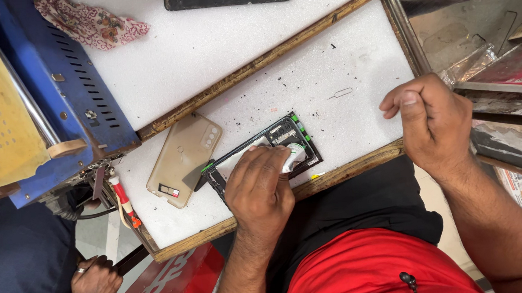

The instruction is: The person applies a red adhesive to the edges of a disassembled smartphone screen assembly using a small applicator. They then use a cloth to wipe the surface and apply a white adhesive from a tube along the screen perimeter.

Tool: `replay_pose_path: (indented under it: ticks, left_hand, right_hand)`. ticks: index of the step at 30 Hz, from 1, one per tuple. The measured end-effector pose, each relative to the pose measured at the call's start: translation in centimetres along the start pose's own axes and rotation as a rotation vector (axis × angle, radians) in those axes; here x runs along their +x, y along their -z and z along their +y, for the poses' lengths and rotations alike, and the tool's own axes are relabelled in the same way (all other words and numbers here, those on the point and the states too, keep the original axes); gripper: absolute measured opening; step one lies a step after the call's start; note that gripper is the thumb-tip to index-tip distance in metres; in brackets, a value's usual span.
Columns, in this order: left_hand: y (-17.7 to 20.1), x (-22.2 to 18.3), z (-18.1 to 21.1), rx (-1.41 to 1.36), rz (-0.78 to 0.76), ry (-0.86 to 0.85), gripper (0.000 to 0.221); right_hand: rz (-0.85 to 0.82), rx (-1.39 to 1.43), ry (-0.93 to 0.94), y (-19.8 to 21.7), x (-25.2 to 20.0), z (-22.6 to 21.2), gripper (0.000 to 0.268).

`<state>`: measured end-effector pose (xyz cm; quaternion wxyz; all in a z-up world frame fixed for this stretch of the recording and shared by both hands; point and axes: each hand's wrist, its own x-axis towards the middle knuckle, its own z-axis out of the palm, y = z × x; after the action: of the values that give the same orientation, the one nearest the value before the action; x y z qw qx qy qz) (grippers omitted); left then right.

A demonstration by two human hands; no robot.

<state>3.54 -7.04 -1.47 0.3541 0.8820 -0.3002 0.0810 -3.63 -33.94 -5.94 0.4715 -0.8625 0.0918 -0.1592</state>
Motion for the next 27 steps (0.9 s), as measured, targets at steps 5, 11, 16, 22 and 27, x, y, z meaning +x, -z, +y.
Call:
replay_pose_path:
  ticks: [5, 11, 16, 22, 27]
  left_hand:
    - [0.2, 0.5, -0.1, 0.015, -0.005, -0.006, 0.043]
    - [0.3, 1.0, -0.4, 0.011, 0.006, -0.004, 0.044]
    - [0.5, 1.3, -0.2, 0.008, -0.008, -0.003, 0.044]
    - [0.4, 1.9, -0.5, 0.015, -0.004, -0.004, 0.043]
    - [0.2, 2.3, -0.7, 0.024, 0.015, 0.005, 0.042]
  right_hand:
    - [-0.011, -0.113, -0.034, 0.0, -0.2, 0.1, 0.035]
    - [0.008, -0.104, -0.02, 0.0, 0.0, -0.3, 0.03]
    - [0.029, 0.01, -0.019, -0.2, 0.2, -0.4, 0.015]
    - [0.039, 0.079, -0.053, -0.2, 0.2, -0.6, 0.008]
    - [0.051, -0.052, -0.044, -0.1, 0.3, -0.6, 0.013]
